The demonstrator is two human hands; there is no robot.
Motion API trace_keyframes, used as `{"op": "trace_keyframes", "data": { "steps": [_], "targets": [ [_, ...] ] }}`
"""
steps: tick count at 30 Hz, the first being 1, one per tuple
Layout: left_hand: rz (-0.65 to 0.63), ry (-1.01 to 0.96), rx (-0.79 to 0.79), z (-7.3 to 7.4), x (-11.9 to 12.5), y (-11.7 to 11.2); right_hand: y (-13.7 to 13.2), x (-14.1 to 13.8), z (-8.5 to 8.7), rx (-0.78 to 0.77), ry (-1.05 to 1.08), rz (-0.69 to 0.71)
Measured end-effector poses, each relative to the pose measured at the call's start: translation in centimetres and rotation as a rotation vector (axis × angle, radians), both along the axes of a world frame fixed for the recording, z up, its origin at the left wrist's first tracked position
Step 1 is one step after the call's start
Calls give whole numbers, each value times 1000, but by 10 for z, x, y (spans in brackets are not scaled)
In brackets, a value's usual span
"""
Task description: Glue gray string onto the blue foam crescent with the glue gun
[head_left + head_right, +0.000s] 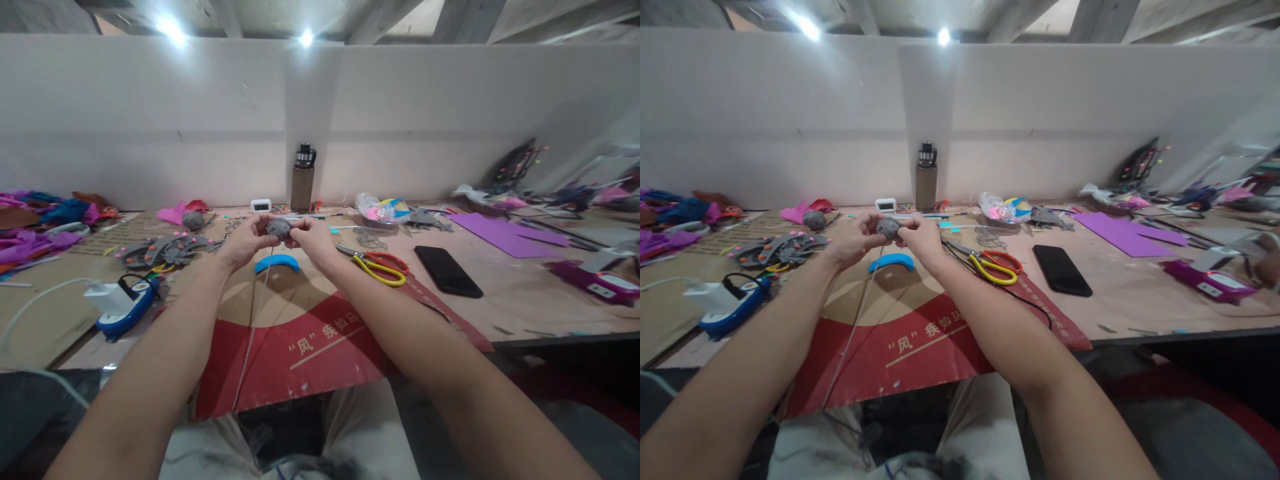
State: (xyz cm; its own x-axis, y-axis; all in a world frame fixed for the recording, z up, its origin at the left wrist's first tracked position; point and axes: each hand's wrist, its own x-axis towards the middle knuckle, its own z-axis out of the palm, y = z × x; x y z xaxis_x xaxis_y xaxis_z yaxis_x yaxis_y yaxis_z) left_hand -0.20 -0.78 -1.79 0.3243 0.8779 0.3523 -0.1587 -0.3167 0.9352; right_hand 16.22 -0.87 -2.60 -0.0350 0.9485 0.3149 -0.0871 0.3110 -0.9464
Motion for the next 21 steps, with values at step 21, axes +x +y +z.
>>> {"op": "trace_keyframes", "data": {
  "steps": [21],
  "targets": [
    [302,-591,-94,24,-13,7,-91,-28,16,-408,29,1021]
  ]
}}
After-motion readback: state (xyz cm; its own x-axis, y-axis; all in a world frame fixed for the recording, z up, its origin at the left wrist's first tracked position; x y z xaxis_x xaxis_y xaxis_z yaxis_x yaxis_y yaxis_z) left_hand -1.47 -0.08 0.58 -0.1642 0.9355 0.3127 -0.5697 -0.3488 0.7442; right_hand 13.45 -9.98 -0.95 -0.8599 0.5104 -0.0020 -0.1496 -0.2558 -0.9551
